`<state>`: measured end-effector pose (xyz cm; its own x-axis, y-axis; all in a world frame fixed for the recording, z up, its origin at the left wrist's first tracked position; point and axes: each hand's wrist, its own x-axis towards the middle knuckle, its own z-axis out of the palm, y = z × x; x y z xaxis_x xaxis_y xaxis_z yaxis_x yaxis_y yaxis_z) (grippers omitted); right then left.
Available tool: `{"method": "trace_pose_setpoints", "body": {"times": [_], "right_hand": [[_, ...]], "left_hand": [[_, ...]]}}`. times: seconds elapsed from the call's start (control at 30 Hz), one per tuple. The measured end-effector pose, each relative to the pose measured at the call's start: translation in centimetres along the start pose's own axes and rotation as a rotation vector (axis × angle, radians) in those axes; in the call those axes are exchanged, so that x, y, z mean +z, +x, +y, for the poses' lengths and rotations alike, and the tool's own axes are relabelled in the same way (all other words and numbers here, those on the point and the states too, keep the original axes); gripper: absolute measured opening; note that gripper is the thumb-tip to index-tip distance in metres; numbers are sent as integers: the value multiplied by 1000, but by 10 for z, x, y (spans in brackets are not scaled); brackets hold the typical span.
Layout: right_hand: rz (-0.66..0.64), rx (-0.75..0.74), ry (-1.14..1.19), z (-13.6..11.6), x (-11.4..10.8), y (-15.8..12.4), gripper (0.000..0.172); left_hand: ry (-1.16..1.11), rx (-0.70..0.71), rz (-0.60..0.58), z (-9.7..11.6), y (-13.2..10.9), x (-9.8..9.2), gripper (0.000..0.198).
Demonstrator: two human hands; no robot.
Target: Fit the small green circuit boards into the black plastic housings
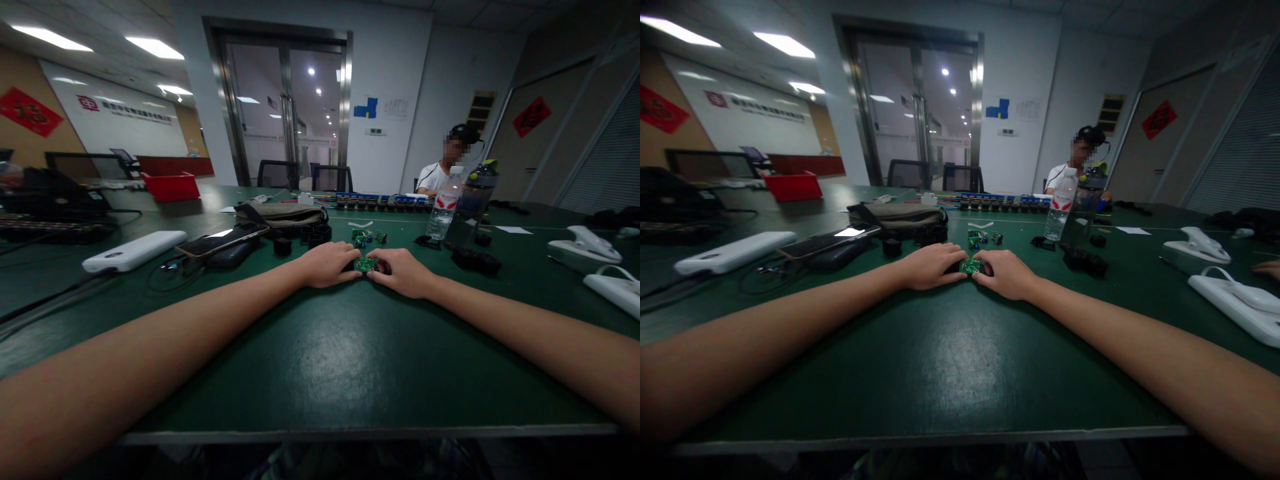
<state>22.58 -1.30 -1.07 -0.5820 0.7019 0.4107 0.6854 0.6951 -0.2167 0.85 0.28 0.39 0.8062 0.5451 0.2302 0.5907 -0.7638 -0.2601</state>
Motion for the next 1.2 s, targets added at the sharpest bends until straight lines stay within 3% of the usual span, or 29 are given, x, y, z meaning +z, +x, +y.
{"method": "trace_pose_setpoints", "body": {"times": [1.2], "right_hand": [[-13, 11, 10, -1, -1, 0, 24]], "left_hand": [[2, -5, -23, 0, 1, -1, 36]]}}
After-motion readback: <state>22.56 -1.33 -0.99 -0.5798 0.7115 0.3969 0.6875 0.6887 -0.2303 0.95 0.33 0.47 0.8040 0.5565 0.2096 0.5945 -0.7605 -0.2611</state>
